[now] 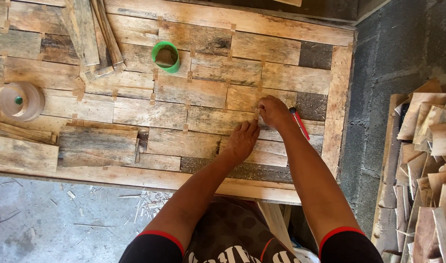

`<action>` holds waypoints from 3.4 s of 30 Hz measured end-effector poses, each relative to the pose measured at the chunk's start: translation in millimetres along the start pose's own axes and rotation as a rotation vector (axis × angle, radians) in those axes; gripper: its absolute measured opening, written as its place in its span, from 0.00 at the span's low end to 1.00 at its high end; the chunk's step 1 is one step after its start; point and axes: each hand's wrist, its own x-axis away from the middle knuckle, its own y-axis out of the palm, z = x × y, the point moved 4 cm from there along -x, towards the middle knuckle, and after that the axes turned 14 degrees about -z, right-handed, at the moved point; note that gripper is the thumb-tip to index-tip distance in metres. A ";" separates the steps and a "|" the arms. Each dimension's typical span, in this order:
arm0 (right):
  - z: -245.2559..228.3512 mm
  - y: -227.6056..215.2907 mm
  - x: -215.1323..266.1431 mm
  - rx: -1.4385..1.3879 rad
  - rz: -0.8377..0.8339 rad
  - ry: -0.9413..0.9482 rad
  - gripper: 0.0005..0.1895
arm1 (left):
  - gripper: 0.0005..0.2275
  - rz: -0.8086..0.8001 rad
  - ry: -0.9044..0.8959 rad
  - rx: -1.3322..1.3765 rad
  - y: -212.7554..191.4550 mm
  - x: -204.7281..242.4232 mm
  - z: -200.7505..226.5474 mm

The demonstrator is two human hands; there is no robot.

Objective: Applying small wood pieces to a panel using adhesive to create a mosaic pattern.

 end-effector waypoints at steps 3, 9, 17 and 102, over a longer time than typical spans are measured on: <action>-5.6 -4.0 4.2 -0.029 -0.021 0.020 0.05 | 0.27 -0.089 -0.011 -0.031 -4.5 -0.9 0.5; -6.1 -2.5 4.6 -0.044 0.024 -0.026 0.05 | 0.29 -0.146 -0.032 0.032 -9.8 -3.3 1.2; 9.3 3.5 4.3 -0.176 0.223 0.010 0.07 | 0.28 -0.111 -0.051 0.024 0.0 -9.4 1.0; 1.8 170.9 194.5 -0.147 0.688 0.484 0.35 | 0.24 0.252 0.033 0.289 109.1 140.9 -34.0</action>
